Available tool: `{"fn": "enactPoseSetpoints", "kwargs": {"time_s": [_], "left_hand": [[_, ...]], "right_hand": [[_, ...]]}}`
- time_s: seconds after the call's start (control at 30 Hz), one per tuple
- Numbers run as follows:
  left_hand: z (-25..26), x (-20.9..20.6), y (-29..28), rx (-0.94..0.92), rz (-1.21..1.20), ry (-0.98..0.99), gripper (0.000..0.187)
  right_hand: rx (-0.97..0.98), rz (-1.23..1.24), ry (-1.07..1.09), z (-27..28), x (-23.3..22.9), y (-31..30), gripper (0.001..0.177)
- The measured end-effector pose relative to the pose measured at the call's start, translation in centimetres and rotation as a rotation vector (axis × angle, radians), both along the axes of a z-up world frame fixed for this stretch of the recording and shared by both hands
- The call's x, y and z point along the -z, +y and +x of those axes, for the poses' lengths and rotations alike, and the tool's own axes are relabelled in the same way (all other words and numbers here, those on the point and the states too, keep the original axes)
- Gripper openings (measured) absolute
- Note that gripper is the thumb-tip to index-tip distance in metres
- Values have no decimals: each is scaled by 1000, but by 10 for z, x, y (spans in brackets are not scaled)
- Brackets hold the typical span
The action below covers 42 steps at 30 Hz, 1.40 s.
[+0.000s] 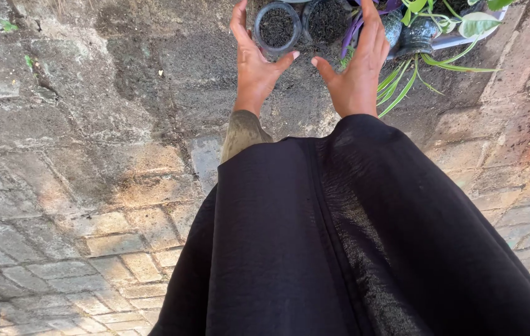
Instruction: The person moves seedling pots and polybags by hand, shifting them on the ground.
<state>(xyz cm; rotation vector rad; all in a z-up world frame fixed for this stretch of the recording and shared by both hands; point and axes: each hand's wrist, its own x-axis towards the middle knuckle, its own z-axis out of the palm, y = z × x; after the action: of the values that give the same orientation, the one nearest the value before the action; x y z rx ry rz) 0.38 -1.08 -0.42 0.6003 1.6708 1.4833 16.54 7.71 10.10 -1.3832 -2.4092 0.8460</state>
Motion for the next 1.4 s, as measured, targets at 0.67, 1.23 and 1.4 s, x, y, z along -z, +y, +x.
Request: {"fn": "enactPoseSetpoints", "kwargs": {"time_s": [0.67,1.23,1.4], "left_hand": [[92,-221,-66,-253,-348,-216,101],[57,-465,26,682,14,124,56],[144,-532,-5,973,42,262,49]], "right_hand": [[465,-301,169,135,-101,-97,80],[1249,-548,703,249,-352,-160,65],[1332,-438,920,283,-446,-235,66]]}}
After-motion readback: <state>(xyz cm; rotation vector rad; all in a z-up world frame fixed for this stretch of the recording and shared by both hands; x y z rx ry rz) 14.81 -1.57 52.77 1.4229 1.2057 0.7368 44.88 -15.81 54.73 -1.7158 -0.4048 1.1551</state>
